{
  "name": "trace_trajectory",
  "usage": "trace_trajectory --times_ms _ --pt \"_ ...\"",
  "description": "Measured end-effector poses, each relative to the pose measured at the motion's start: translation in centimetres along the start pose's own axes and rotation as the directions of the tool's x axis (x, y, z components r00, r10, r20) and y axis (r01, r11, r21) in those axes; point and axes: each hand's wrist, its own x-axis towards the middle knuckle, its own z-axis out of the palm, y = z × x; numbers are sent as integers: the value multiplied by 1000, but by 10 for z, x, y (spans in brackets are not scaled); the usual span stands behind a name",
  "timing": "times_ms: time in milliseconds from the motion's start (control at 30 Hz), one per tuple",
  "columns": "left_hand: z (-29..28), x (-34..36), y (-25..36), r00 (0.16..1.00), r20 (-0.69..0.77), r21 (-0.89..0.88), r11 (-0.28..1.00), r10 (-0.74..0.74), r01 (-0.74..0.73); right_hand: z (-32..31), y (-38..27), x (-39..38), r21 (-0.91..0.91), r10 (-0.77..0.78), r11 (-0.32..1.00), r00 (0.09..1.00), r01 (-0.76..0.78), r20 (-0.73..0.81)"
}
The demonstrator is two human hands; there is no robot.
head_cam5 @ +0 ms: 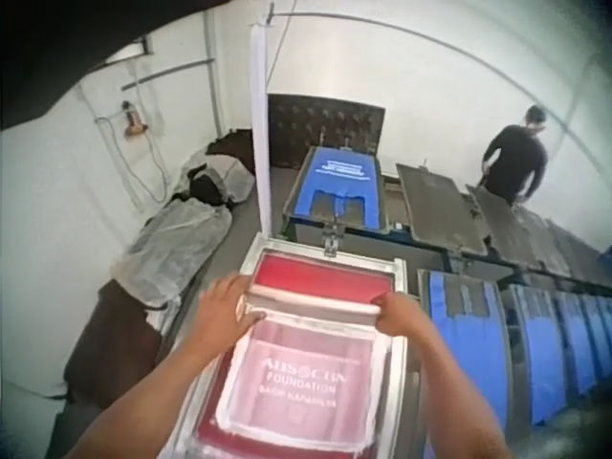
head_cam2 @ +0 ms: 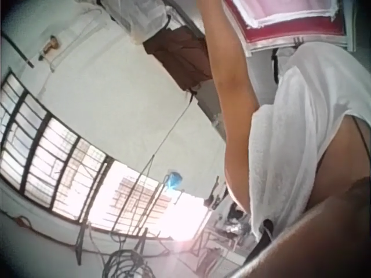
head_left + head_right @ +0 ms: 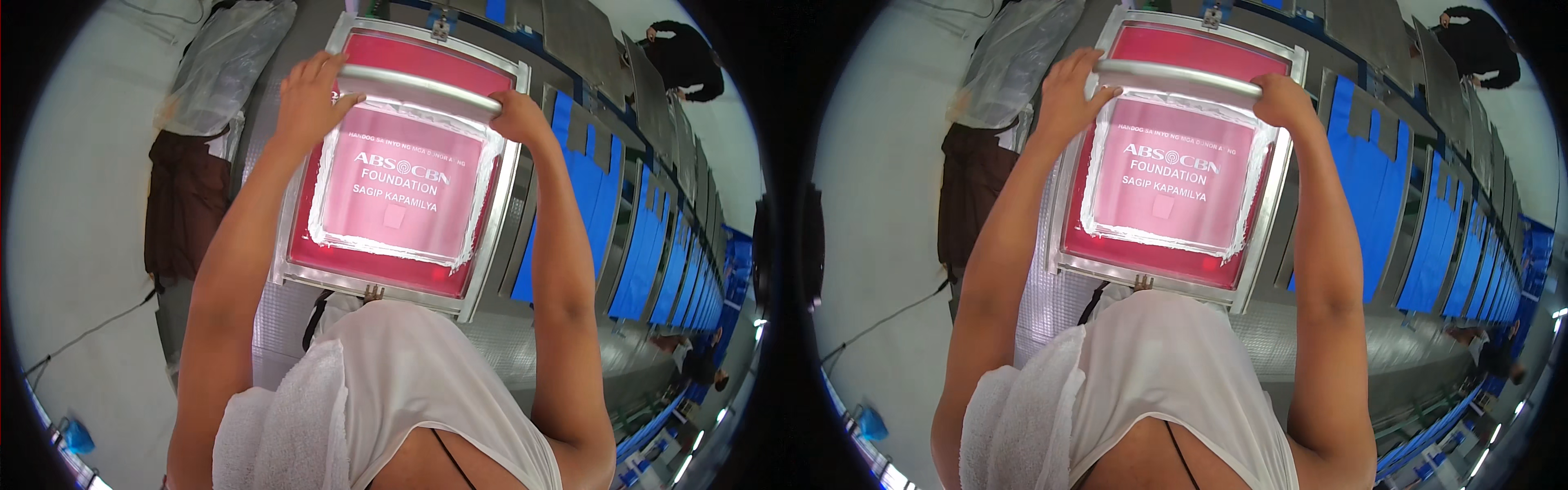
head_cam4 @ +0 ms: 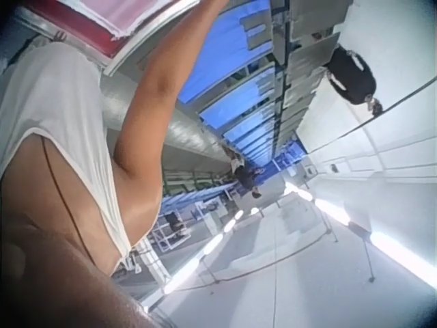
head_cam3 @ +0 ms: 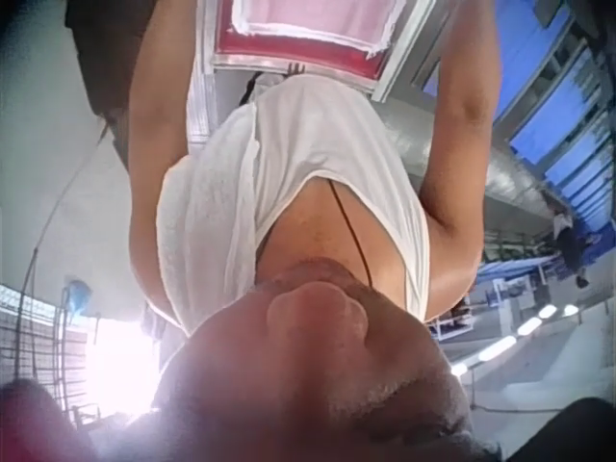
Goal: Manually applying ink through a screen onto fabric surfaces at a printing station.
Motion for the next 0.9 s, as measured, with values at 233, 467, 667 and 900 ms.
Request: trace_trajectory --times_ms 233,467,667,900 --pt "-6 -262 63 240 944 -328 699 225 636 23 36 31 57 -16 998 988 8 155" --pt "35 -336 107 400 915 -402 225 56 888 33 -22 49 -51 -121 991 992 124 45" --pt "13 -315 113 418 902 -432 228 109 873 31 -47 17 -93 -39 995 999 42 37" --pt "-1 -310 113 411 911 -404 220 13 888 72 -138 -151 -74 -54 995 995 61 87"
